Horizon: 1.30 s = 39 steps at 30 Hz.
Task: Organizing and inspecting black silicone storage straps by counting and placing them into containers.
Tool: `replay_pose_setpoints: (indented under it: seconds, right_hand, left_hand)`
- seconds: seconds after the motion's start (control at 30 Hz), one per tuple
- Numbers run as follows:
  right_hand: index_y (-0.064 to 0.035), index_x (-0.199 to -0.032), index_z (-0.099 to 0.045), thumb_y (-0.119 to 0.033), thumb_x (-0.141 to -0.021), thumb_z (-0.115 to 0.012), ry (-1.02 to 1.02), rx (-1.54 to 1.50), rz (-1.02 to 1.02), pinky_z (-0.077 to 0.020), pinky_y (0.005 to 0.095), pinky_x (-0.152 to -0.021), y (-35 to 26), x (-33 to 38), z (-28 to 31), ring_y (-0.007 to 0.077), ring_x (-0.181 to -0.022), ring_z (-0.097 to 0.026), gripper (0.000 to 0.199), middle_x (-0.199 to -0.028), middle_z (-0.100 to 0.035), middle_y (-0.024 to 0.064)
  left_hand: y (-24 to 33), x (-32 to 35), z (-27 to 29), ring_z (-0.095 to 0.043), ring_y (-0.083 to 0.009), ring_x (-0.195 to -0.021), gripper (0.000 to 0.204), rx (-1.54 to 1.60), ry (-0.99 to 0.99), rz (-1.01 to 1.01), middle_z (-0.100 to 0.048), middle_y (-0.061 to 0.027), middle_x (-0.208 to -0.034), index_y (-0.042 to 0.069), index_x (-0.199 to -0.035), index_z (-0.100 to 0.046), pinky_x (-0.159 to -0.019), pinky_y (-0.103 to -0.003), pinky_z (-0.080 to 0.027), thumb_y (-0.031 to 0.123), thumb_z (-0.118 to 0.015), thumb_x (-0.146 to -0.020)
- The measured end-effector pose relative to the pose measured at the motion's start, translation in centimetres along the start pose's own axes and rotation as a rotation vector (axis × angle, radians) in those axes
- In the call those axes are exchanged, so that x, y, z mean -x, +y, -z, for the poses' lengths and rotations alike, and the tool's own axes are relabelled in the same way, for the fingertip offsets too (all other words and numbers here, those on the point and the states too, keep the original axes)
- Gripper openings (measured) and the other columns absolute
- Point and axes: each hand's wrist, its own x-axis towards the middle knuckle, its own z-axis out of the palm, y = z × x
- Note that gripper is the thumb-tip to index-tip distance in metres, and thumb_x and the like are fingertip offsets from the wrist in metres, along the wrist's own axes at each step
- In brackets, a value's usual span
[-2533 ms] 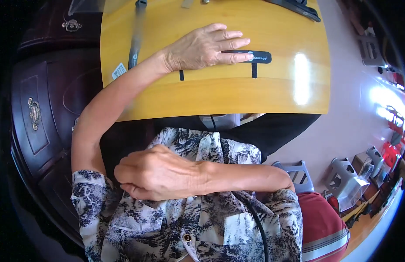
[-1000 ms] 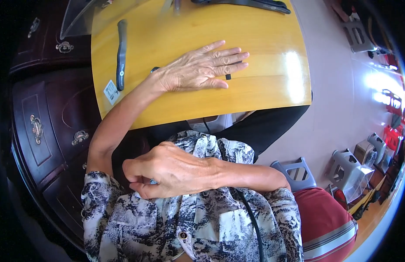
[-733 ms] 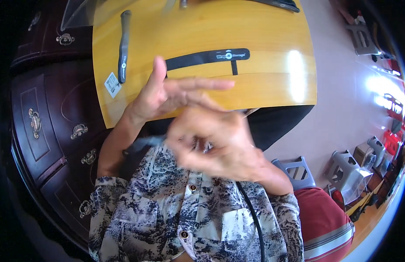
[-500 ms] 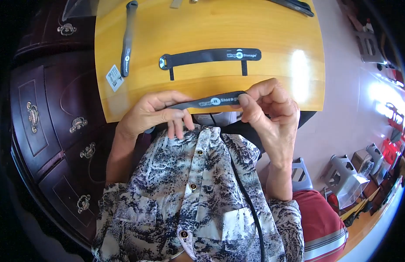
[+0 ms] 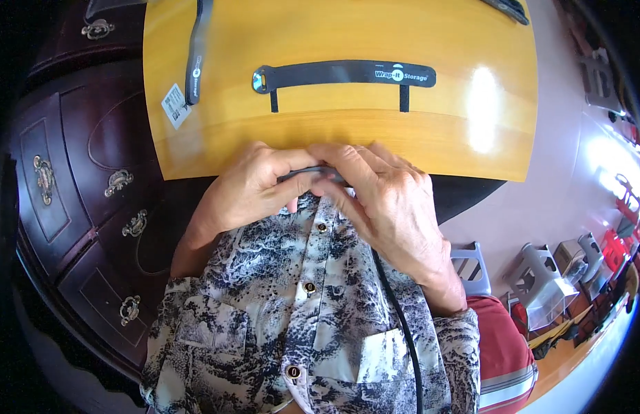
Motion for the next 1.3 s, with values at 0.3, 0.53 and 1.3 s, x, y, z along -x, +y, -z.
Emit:
replay_pose_setpoints:
  seconds: [0.3, 0.53, 1.3]
  right_hand:
    - [0.0036, -0.090, -0.065, -0.009, -0.087, -0.065, -0.161, -0.228, -0.472, -0.0454, 0.0249, -0.056, 2.2, 1.6, 3.9, 0.0118, -0.060, -0.057, 0.013, -0.067, -0.061, 0.0059]
    - [0.0028, -0.100, -0.063, -0.017, -0.090, -0.062, -0.097, -0.197, -0.442, -0.0410, 0.0230, -0.053, 3.9, 1.4, 4.2, 0.0090, -0.058, -0.052, 0.022, -0.069, -0.061, 0.0043]
    - [-0.0039, -0.094, -0.064, -0.023, -0.091, -0.063, 0.328, -0.460, -0.662, -0.0361, 0.0164, -0.043, 5.4, -0.2, 3.6, 0.0039, -0.049, -0.051, 0.019, -0.073, -0.065, 0.0038]
  left_hand:
    - [-0.7, 0.7, 1.5, -0.064, -0.0104, -0.061, 0.022, 0.226, -0.067, -0.052, -0.071, -0.0094, -0.091, -0.004, -0.108, -0.063, -0.049, -0.021, -0.051, 0.010, -0.054, -0.094]
    - [-1.8, 0.8, 2.1, -0.067, -0.0172, -0.071, 0.025, 0.452, 0.215, -0.014, -0.068, -0.0187, -0.099, -0.005, -0.113, -0.055, -0.055, -0.024, -0.054, 0.014, -0.045, -0.099]
    - [-3.1, 0.5, 1.3, -0.067, -0.0204, -0.073, 0.019, 0.675, 0.671, -0.078, -0.067, -0.0176, -0.090, -0.006, -0.104, -0.060, -0.065, -0.030, -0.056, 0.010, -0.054, -0.096]
